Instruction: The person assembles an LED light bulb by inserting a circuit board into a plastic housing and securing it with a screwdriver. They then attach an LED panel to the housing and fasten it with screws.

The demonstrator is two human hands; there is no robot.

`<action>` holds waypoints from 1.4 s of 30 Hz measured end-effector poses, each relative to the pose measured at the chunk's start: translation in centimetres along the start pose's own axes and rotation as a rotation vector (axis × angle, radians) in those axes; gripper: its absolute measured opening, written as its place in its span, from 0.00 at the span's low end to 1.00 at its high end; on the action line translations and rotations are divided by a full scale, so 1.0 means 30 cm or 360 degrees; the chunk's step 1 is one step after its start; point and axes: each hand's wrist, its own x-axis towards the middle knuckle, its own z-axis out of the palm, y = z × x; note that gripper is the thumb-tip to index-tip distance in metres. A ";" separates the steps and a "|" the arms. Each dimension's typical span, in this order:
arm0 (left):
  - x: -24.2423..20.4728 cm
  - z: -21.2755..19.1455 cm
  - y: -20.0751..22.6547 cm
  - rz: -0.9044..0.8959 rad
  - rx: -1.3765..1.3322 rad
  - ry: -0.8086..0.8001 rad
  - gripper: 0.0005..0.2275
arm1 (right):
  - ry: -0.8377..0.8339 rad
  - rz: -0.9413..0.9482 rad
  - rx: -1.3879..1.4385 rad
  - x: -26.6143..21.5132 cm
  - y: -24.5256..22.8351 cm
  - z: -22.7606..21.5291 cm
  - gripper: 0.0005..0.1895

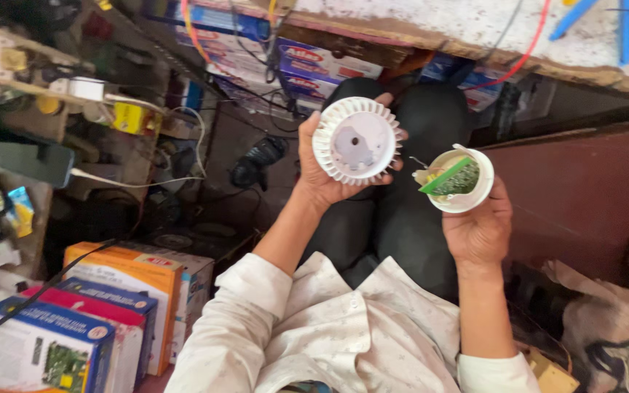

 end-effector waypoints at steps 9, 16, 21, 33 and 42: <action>-0.001 -0.001 -0.004 -0.0002 0.0053 0.0045 0.47 | -0.0056 0.0048 0.0145 -0.016 0.001 -0.053 0.30; 0.000 -0.003 -0.006 0.0000 0.0077 0.0034 0.47 | 0.0032 0.0165 0.0326 -0.028 0.010 -0.108 0.29; 0.002 -0.002 -0.007 0.0003 0.0089 0.0054 0.47 | 0.0015 0.0147 0.0281 -0.028 0.009 -0.115 0.30; -0.002 0.002 -0.003 0.0034 0.0071 0.0007 0.48 | -0.0104 0.0020 0.0003 -0.016 -0.009 -0.023 0.29; -0.003 0.013 -0.007 0.0094 0.0065 0.0127 0.47 | 0.0039 -0.0375 -0.1043 -0.008 -0.102 0.181 0.20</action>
